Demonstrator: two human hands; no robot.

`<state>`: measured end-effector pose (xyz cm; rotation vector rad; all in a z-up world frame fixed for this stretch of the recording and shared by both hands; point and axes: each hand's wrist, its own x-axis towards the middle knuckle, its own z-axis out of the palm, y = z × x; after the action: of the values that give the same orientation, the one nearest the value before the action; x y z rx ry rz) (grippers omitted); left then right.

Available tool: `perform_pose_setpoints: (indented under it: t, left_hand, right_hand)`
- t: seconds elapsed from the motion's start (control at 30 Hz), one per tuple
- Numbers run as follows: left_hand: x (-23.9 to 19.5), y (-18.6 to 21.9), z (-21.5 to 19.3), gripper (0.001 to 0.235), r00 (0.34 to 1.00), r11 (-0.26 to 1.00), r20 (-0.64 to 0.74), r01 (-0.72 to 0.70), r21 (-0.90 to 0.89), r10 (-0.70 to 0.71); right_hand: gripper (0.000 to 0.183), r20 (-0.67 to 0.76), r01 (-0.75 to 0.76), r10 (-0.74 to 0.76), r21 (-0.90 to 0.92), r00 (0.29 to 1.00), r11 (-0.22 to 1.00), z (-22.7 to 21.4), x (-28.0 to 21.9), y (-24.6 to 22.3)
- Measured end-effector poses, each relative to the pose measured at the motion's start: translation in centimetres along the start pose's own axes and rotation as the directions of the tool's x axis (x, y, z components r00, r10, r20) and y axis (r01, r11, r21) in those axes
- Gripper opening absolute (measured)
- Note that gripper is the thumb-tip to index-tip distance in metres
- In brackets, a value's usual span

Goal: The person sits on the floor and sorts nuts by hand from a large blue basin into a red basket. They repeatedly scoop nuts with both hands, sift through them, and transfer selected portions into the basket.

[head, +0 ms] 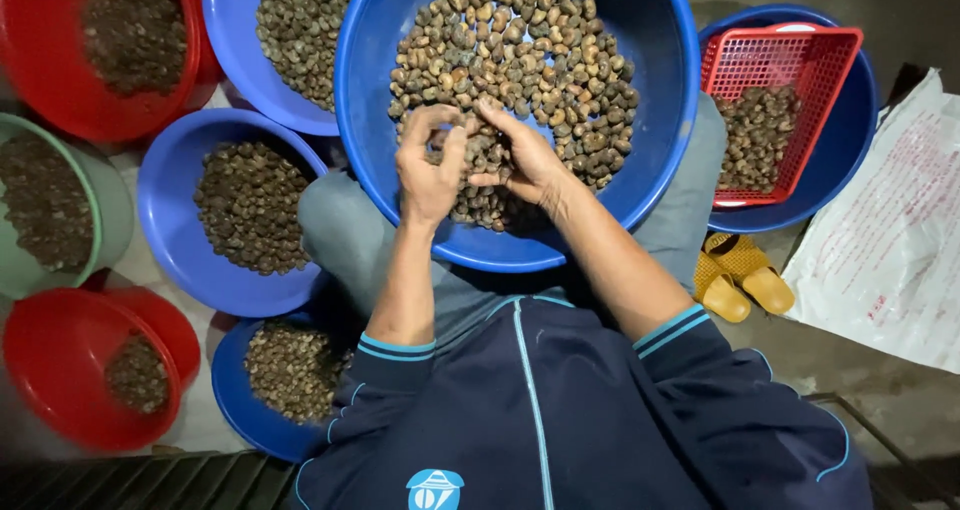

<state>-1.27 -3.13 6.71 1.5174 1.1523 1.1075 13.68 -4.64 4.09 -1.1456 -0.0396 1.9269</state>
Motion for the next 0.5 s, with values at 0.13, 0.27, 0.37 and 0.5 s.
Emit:
perform_pose_setpoints:
  t: [0.13,0.27,0.37,0.5]
  left_hand:
    - [0.0,-1.3,0.1,0.011,0.977,0.968,0.167,-0.160,0.192,0.129]
    - [-0.3,-1.3,0.8,0.023,0.993,0.995,0.114,-0.032,0.094,0.021]
    - [-0.5,-0.9,-0.2,0.023,0.998,0.992,0.056,0.023,0.128,-0.030]
    - [0.0,-0.8,-0.1,0.019,0.996,0.971,0.086,0.005,0.239,-0.026]
  right_hand:
    - [0.059,0.001,0.023,-0.023,0.028,1.000,0.999,-0.6,0.8,0.6]
    - [0.050,-0.008,0.049,-0.049,0.009,0.999,0.999,1.6,-1.9,-1.4]
    - [0.053,-0.005,0.089,-0.089,0.043,0.996,0.995,-1.1,0.1,-0.3]
    - [0.050,-0.081,0.193,-0.185,0.093,0.979,0.977,-3.3,-3.2,-3.8]
